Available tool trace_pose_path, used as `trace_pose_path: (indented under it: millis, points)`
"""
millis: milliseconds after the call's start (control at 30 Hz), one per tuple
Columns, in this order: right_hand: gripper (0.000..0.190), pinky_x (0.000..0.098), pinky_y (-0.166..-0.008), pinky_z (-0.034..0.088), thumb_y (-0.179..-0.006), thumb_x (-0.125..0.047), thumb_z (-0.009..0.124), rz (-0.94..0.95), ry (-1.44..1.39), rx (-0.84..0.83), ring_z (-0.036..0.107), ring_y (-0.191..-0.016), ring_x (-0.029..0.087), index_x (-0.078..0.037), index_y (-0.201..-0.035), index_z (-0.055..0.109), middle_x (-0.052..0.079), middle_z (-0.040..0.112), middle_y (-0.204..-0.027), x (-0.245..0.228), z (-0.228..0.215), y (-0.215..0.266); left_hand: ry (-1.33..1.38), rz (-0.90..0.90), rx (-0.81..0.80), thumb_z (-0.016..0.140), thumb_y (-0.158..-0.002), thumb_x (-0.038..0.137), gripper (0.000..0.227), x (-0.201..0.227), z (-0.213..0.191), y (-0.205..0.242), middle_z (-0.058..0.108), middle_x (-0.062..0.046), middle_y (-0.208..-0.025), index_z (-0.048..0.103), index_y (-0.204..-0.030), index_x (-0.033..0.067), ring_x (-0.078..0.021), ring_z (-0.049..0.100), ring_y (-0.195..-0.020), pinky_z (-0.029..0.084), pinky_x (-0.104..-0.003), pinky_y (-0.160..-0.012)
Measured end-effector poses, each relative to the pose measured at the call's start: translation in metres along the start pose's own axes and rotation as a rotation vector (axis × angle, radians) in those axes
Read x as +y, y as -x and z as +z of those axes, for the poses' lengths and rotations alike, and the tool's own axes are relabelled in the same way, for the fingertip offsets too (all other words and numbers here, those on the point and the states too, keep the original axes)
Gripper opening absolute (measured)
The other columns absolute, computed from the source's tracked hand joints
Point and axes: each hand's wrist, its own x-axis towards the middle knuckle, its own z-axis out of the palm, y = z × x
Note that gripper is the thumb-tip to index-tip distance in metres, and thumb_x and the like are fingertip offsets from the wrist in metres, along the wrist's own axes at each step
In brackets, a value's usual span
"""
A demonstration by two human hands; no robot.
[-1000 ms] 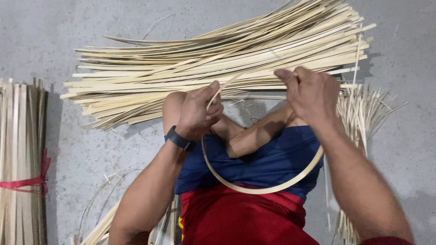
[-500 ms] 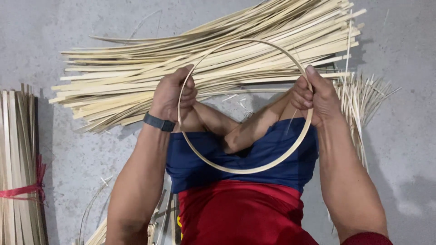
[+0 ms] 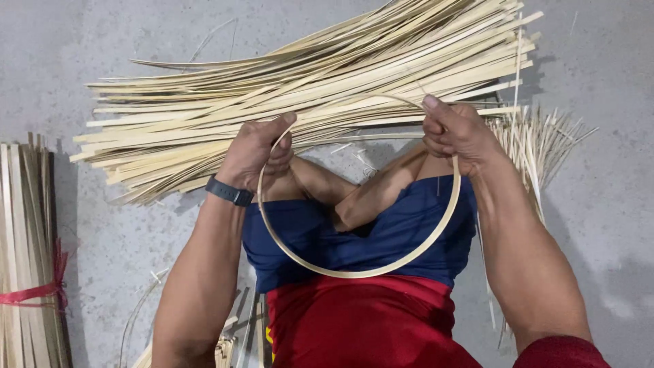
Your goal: The person sits on the floor and bends long thin bamboo strips into circular hoops, flexing and joining the strips by hand to form basket rims. They repeatedly take new strips from a large pile, shape them into rings, and set finished hoops aside.
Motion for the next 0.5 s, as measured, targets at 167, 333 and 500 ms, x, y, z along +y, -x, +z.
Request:
trace_pose_path:
  millis: [167, 333, 500]
  points:
    - [0.05, 0.0257, -0.042, 0.026, -0.105, -0.045, 0.063, 0.001, 0.022, -0.044, 0.033, -0.045, 0.007, -0.007, -0.073, 0.058, 0.0, 0.04, -0.054, 0.005, -0.01, -0.002, -0.014, -0.059, 0.04, 0.068, -0.098, 0.032, 0.044, -0.002, -0.002, 0.007, 0.037, 0.003, -0.047, 0.052, -0.064, 0.0082, -0.0076, 0.029, -0.037, 0.021, -0.025, -0.033]
    - [0.029, 0.0255, -0.046, 0.047, -0.089, -0.035, 0.066, -0.197, 0.703, -0.029, 0.056, -0.054, 0.005, -0.014, -0.105, 0.076, 0.002, 0.073, -0.077, -0.02, 0.015, 0.005, -0.061, -0.008, 0.087, 0.068, -0.097, 0.035, 0.042, -0.008, -0.024, 0.005, 0.043, 0.001, -0.047, 0.058, -0.068, 0.0063, -0.0094, 0.033, -0.035, 0.025, -0.026, -0.032]
    - [0.031, 0.0334, -0.053, 0.051, -0.101, -0.037, 0.057, 0.203, 0.875, 0.144, 0.056, -0.061, 0.018, -0.02, -0.114, 0.078, 0.004, 0.078, -0.093, -0.073, 0.047, -0.024, -0.713, 0.254, 0.435, 0.077, -0.093, 0.033, 0.034, -0.036, -0.089, -0.034, 0.075, -0.009, -0.081, 0.079, -0.106, 0.0021, -0.0162, 0.069, -0.07, 0.055, -0.029, -0.063]
